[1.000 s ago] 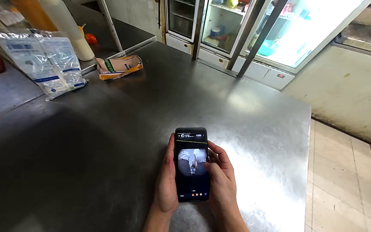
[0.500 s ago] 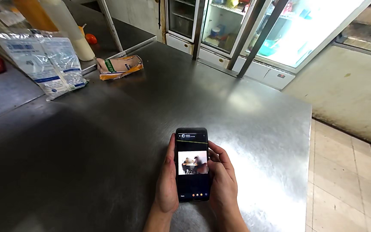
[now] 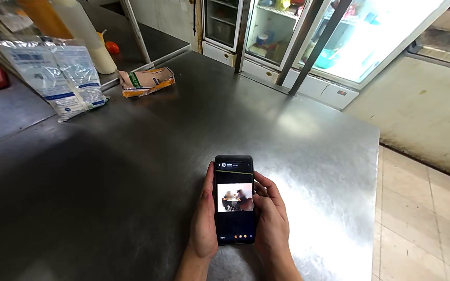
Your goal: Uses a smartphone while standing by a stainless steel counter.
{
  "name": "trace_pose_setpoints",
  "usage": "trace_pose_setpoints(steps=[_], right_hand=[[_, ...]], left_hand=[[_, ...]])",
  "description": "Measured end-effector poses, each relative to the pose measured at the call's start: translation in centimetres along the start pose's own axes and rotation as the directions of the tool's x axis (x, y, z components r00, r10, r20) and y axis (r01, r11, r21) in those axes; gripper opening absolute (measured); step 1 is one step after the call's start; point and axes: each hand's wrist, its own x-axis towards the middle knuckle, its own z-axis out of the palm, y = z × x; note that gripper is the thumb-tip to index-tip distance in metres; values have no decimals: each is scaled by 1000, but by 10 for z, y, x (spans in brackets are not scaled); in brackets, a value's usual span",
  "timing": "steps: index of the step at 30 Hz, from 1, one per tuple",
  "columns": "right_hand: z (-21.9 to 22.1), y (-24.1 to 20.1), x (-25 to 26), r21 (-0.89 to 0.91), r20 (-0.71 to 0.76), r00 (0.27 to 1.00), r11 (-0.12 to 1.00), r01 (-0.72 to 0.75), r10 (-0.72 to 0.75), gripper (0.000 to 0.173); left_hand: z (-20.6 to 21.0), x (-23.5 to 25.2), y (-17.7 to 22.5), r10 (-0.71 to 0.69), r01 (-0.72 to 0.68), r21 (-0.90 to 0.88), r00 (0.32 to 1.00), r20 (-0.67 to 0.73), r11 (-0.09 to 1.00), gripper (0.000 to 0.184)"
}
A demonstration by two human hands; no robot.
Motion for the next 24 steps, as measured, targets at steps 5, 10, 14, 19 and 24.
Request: trace_pose_setpoints(steps=[5, 10, 14, 19, 24], right_hand=[[1, -1, 0, -15, -8, 1000, 1000, 1, -1, 49], [1, -1, 0, -26, -15, 1000, 1000, -1, 0, 49], [1, -1, 0, -36, -23, 1000, 999, -7, 6, 48], [1, -1, 0, -32, -20, 1000, 999, -5, 5, 48], [1, -1, 0, -37, -16, 1000, 999, -1, 0, 49]], left_hand=[[0, 0, 0, 7, -7, 6, 1000, 0, 1000, 89], [0, 0, 0, -2, 2, 13, 1000, -8, 1000, 88], [-1, 0, -1, 2, -2, 6, 1000, -4, 1000, 87], [-1, 0, -1, 3, -3, 23, 1000, -11, 1000, 87], [0, 0, 0, 4, -4, 15, 1000, -8, 1000, 88]])
